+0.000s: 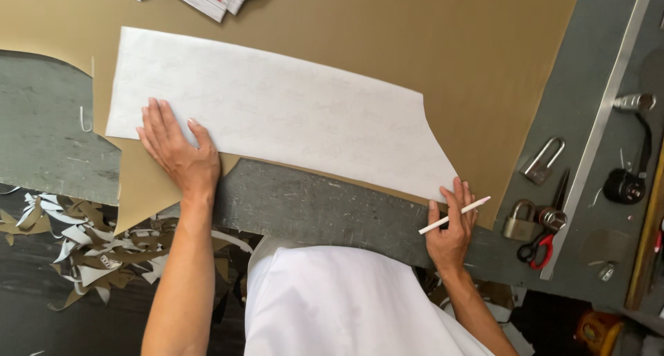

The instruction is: The person uses scissors to cut a piece of paper placed on a workbench. They then place a pattern on the paper, secure it with padlocks and metal cups, and trim the paper along the pattern's edge.

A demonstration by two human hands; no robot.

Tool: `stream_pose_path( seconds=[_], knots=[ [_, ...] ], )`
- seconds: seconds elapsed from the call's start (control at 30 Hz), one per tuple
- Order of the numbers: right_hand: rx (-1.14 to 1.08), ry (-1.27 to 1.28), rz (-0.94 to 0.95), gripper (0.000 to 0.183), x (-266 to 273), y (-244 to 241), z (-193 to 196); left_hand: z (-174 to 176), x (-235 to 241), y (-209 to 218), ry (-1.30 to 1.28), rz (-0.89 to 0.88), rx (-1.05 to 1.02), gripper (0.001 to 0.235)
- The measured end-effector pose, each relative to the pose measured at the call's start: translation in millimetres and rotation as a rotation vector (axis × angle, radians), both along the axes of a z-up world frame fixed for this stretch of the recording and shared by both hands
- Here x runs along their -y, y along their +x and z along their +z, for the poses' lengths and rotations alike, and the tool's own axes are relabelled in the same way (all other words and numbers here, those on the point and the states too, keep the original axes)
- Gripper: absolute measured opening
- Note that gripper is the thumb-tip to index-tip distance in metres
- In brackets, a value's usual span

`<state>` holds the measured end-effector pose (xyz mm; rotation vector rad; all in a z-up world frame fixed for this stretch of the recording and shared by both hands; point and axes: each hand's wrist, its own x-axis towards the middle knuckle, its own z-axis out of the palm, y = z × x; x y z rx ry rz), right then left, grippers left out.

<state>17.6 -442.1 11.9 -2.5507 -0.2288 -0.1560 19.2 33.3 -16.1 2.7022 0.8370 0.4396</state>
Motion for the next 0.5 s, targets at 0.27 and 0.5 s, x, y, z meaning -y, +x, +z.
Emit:
stream_pose_path(
  seconds=[0.27, 0.5],
  knots=[
    [0.033, 0.013, -0.110, 0.032, 56, -23, 23, -8, -2, 1, 0.223, -0.070, -0.037, 0.056],
    [0.070, 0.007, -0.288, 0.029, 134, -29, 40, 26, 138, 16, 0.047, -0.262, 0.157, 0.041]
  ],
)
